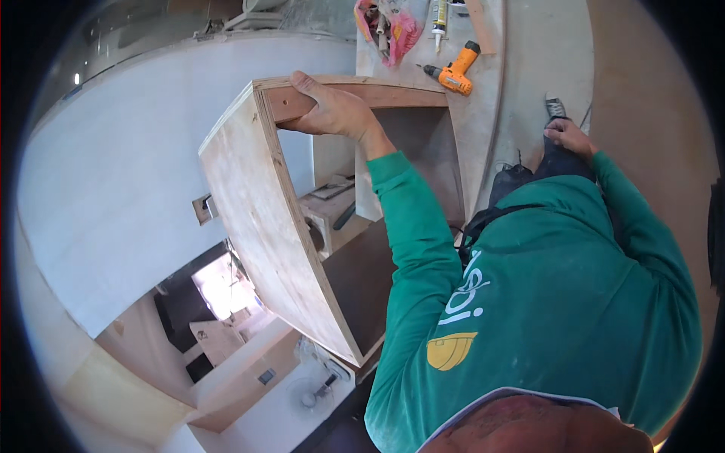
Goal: The person positions wooden panels together to form a box, secures the joints by driving screws with a power drill, and uses a hammer to tap panels into alignment.
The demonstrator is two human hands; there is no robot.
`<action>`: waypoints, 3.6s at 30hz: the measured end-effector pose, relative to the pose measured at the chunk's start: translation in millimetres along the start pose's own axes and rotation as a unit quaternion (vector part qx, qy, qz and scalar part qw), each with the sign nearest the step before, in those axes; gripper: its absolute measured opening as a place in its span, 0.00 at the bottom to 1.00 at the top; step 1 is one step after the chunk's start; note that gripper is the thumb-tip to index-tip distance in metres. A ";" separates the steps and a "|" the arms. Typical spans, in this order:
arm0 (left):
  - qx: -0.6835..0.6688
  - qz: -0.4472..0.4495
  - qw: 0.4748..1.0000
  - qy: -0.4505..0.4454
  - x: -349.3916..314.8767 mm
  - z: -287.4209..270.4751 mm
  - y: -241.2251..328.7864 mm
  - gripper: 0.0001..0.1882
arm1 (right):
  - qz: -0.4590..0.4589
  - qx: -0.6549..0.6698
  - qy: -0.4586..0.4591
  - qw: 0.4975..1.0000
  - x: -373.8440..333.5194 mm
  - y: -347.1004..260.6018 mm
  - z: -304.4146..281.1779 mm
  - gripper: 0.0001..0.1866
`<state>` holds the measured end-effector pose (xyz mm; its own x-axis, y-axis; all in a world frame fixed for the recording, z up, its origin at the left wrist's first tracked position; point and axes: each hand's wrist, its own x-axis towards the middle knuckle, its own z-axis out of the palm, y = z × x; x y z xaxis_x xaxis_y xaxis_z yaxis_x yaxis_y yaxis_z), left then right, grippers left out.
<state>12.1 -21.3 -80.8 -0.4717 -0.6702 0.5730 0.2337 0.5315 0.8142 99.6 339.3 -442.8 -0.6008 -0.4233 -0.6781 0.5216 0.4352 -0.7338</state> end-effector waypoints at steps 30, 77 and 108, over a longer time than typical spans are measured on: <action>0.136 0.033 0.989 0.052 3.7 -2.1 -27.7 0.53 | -0.352 -0.301 0.075 0.883 236.3 -163.1 177.7 0.43; 0.258 -0.319 0.892 -0.191 -274.9 -56.6 -367.3 0.38 | -0.003 -0.234 0.049 0.971 52.3 -83.6 -204.2 0.35; 0.417 -0.390 0.694 -0.438 -275.4 -42.7 -390.8 0.27 | 0.080 -0.200 0.068 0.974 32.1 34.1 -184.4 0.32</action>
<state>86.9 -66.5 -552.8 -0.5992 -0.5443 -0.5871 -0.7849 0.5440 0.2967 -13.6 487.0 -482.1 -0.6200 -0.2269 -0.7511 0.3538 0.7736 -0.5258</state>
